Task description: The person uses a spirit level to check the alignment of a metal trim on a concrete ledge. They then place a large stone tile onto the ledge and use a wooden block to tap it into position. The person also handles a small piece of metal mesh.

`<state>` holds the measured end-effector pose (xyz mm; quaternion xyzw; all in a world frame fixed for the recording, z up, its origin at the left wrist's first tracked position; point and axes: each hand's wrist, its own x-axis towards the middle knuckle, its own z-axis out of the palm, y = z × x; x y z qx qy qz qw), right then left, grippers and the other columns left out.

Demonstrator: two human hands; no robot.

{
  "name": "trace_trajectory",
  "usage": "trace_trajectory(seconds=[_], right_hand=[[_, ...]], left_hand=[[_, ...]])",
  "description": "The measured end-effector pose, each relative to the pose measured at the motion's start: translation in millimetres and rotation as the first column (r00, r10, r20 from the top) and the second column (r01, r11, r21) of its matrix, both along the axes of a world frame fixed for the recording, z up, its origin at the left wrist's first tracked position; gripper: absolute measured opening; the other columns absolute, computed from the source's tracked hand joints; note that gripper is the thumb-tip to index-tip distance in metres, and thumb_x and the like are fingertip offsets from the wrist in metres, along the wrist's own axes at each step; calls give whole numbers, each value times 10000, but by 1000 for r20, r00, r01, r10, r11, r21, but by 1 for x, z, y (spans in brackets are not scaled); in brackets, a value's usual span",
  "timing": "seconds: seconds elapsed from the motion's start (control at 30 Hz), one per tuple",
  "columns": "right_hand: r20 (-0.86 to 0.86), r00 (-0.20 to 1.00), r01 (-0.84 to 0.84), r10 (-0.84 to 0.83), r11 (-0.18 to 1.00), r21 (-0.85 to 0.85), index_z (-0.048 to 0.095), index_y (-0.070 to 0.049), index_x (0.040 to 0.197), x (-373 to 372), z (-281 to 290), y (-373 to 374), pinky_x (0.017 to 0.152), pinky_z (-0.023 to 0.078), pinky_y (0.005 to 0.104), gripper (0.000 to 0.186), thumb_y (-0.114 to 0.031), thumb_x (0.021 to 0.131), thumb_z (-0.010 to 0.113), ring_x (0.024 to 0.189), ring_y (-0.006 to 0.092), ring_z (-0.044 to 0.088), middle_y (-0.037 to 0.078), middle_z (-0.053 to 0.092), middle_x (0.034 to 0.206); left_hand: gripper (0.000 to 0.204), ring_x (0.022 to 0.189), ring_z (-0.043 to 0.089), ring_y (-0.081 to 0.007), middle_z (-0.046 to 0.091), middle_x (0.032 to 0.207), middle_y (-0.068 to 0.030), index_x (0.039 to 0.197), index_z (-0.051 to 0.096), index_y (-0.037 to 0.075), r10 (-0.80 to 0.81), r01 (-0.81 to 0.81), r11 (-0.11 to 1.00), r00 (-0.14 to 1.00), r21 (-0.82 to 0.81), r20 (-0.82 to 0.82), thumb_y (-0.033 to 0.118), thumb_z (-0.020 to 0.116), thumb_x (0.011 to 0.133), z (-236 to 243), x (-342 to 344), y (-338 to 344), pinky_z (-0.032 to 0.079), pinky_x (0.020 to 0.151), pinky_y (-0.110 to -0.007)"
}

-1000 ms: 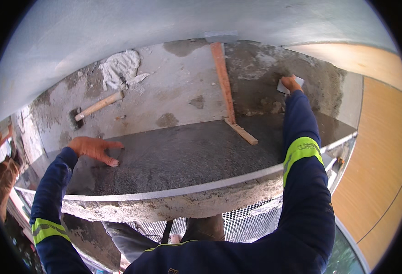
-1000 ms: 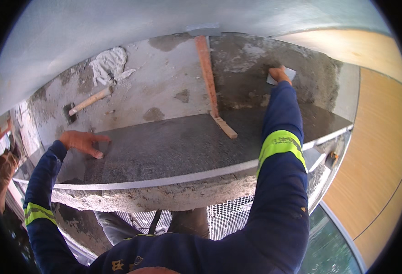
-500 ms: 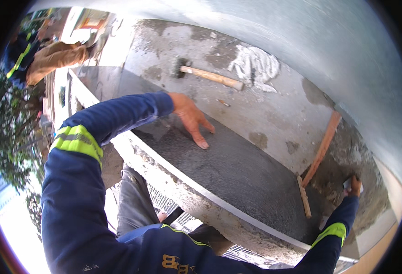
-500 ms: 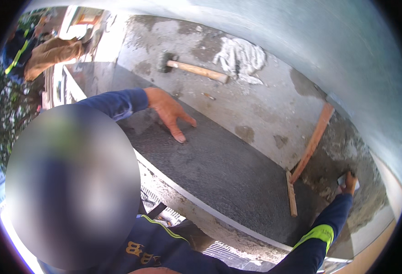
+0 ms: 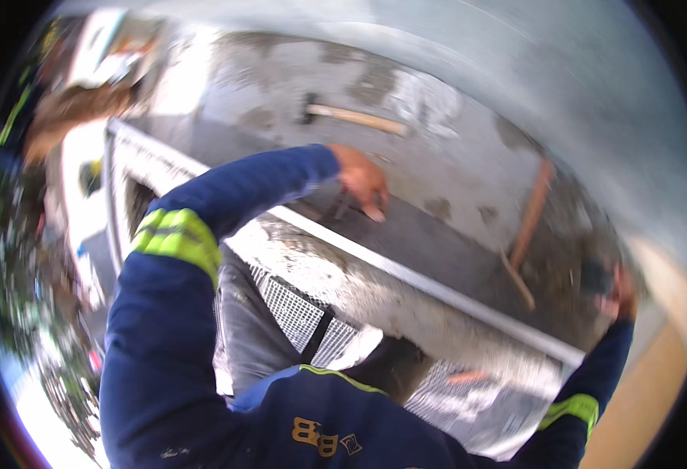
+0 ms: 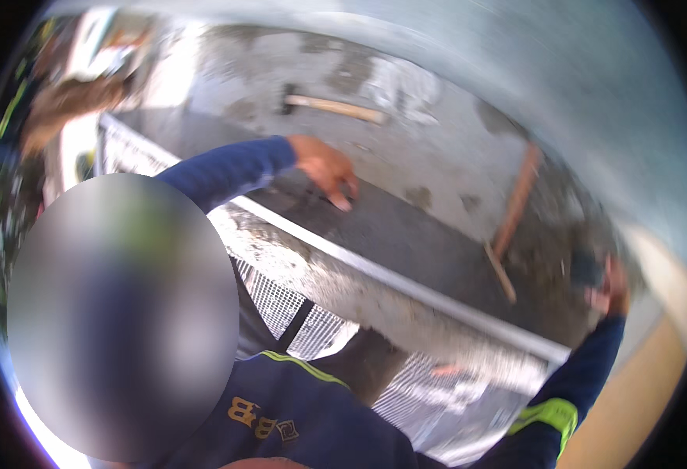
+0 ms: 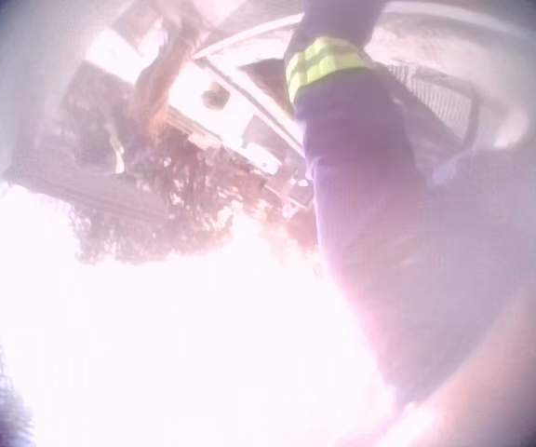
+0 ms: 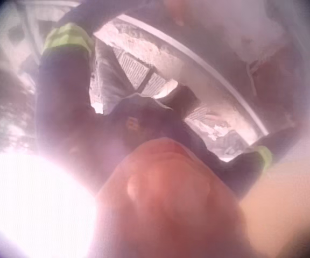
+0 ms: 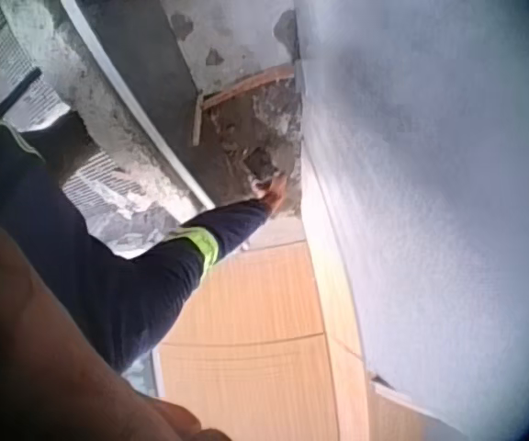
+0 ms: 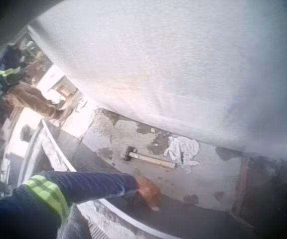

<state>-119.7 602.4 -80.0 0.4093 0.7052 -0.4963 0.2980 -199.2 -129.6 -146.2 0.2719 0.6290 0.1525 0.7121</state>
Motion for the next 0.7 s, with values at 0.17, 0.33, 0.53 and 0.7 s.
trace_trajectory(seconds=[0.17,0.33,0.53,0.7], right_hand=[[-184,859,-460,478,878,136,659,-230,1424,-26,131,-142,633,491,202,533,-542,1026,490,719,21,459,-54,614,1234],[-560,687,-465,464,872,152,691,-194,1350,8,162,-305,792,570,352,421,-424,1035,533,906,174,657,60,714,1224],[-453,537,-522,711,702,484,763,-92,1012,30,120,-477,909,503,594,226,-274,919,667,947,330,731,137,761,930],[-459,487,-480,743,667,570,732,-112,1137,83,141,-488,927,518,540,267,-198,888,686,1044,369,696,171,724,1139]], left_hand=[[501,1127,688,-257,729,1170,-170,1399,631,103,143,-114,955,986,272,-90,384,708,992,43,21,31,529,950,-416],[709,1123,670,-200,717,1229,-148,1550,465,167,710,-718,691,653,-80,263,666,468,1046,83,30,42,521,871,-360],[934,1390,561,-303,538,1554,-131,1553,464,99,833,-895,240,-8,-375,553,811,492,948,82,45,52,455,1159,-516],[563,1316,608,-300,609,1456,-106,1475,532,91,934,-937,94,-35,-338,357,367,617,992,82,49,44,472,1126,-521]])
